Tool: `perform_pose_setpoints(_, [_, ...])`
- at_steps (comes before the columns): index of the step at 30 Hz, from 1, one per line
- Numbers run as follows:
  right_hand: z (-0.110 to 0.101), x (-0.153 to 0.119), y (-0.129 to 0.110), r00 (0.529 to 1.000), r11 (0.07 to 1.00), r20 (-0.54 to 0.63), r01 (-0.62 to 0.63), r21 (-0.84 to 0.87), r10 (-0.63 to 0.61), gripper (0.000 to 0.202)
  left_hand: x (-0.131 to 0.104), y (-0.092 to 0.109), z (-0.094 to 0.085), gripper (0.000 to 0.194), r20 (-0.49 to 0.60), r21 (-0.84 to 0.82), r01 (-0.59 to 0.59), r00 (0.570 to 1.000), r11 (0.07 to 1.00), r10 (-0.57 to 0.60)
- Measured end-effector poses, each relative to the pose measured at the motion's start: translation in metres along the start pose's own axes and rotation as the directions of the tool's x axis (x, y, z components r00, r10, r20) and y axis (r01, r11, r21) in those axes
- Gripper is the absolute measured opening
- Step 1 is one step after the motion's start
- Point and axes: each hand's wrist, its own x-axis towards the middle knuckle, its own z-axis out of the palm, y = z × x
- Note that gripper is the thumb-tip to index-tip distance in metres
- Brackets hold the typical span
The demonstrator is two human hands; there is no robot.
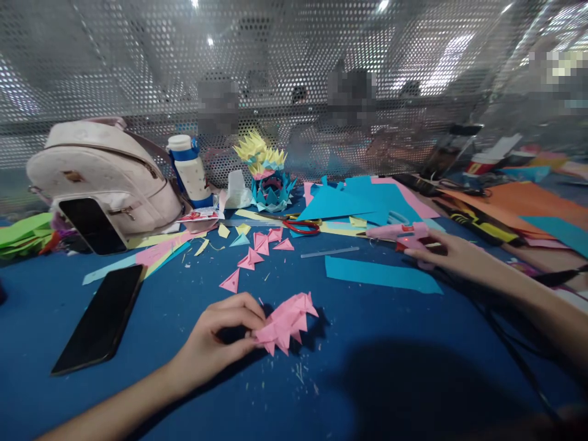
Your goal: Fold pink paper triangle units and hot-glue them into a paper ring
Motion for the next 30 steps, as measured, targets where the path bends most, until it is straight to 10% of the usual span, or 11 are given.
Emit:
perform_pose_setpoints(5, [-0.017, -0.014, -0.038, 0.859, 0.887, -0.36, 0.203, -0.416, -0.365, 0.069, -0.003, 0.002, 0.005, 0.011, 0.035, -0.034, -0.003, 0.999, 0.999, 0.005])
perform_pose_setpoints(8, [-0.011, -0.024, -0.087, 0.749, 0.811, -0.361, 0.395, -0.431, -0.556, 0.047, -0.004, 0.002, 0.007, 0.012, 0.048, -0.062, -0.003, 0.999, 0.998, 0.006])
perform_pose_setpoints(13, [0.044, -0.016, -0.167, 0.645, 0.642, 0.131, 0.764, -0.067, -0.753, 0.019, -0.004, 0.002, 0.007, 0.01, 0.081, -0.07, 0.01, 0.997, 0.997, -0.005])
perform_pose_setpoints(18, [0.113, 0.014, -0.237, 0.361, 0.44, 0.386, 0.888, 0.137, -0.849, 0.018, -0.005, 0.004, 0.006, 0.008, 0.101, -0.072, -0.01, 0.995, 0.997, 0.018])
perform_pose_setpoints(24, [0.165, 0.038, -0.311, 0.31, 0.456, 0.601, 0.884, 0.102, -0.736, 0.026, -0.007, 0.004, 0.005, 0.008, 0.115, -0.093, -0.045, 0.992, 0.995, 0.056])
perform_pose_setpoints(30, [0.186, 0.044, -0.329, 0.33, 0.528, 0.747, 0.849, 0.032, -0.577, 0.029, -0.007, 0.003, 0.004, 0.021, 0.123, -0.099, -0.04, 0.991, 0.994, 0.052])
